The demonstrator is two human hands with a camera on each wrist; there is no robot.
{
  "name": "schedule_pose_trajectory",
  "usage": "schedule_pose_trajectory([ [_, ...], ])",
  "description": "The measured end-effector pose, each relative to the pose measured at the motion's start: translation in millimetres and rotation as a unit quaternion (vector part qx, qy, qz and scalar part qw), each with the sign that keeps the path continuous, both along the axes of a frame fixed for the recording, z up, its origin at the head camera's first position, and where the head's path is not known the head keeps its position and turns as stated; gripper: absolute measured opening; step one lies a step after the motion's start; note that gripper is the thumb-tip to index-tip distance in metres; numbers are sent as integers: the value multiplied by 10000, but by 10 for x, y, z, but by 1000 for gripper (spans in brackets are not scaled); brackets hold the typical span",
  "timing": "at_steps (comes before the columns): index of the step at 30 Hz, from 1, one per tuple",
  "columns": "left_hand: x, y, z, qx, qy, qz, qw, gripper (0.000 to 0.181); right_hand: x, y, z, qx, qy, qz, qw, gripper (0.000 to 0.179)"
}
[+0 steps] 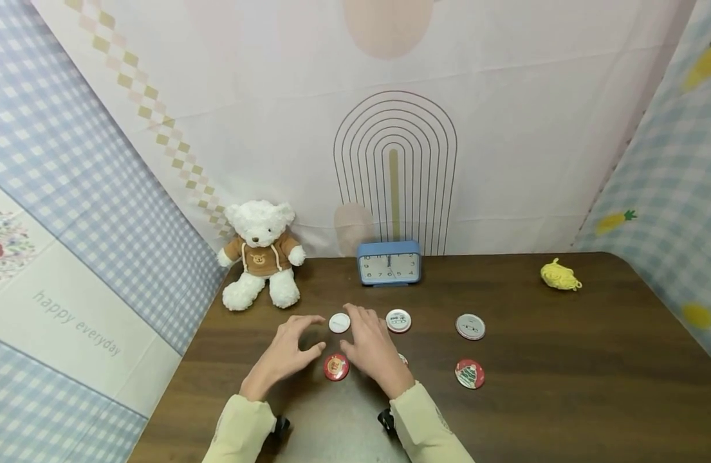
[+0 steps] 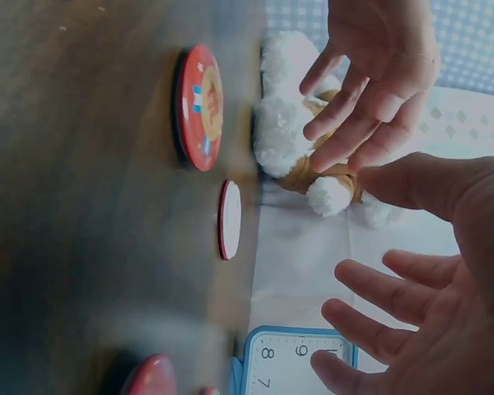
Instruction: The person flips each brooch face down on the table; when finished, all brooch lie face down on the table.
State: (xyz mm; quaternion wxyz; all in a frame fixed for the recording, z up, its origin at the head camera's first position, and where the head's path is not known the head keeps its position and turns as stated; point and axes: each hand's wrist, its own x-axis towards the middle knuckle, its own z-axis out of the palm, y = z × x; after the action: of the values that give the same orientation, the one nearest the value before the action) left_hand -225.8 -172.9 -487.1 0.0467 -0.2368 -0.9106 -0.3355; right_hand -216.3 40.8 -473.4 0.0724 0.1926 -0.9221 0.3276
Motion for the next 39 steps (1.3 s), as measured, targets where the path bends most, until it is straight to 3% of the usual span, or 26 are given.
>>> schedule_pose_trajectory([
  [6, 83, -18, -29, -239, -178, -120, 9995, 50, 45, -11, -52, 401, 56, 243, 9989, 48],
  [11, 121, -10, -60, -640, -341, -186, 9972, 51, 81, -33, -73, 635, -120, 276, 9975, 48],
  [18, 130, 34, -90, -1124, -268, -196, 9931, 51, 157, -60, -121, 962, -201, 303, 9947, 46],
  [25, 147, 53, -101, -1633, -287, -221, 9859, 46, 173, -135, -167, 1248, 18, 526, 9908, 33],
  [39, 156, 119, -72, -1819, -445, -274, 9819, 37, 168, -194, -192, 1522, -364, 463, 9866, 33],
])
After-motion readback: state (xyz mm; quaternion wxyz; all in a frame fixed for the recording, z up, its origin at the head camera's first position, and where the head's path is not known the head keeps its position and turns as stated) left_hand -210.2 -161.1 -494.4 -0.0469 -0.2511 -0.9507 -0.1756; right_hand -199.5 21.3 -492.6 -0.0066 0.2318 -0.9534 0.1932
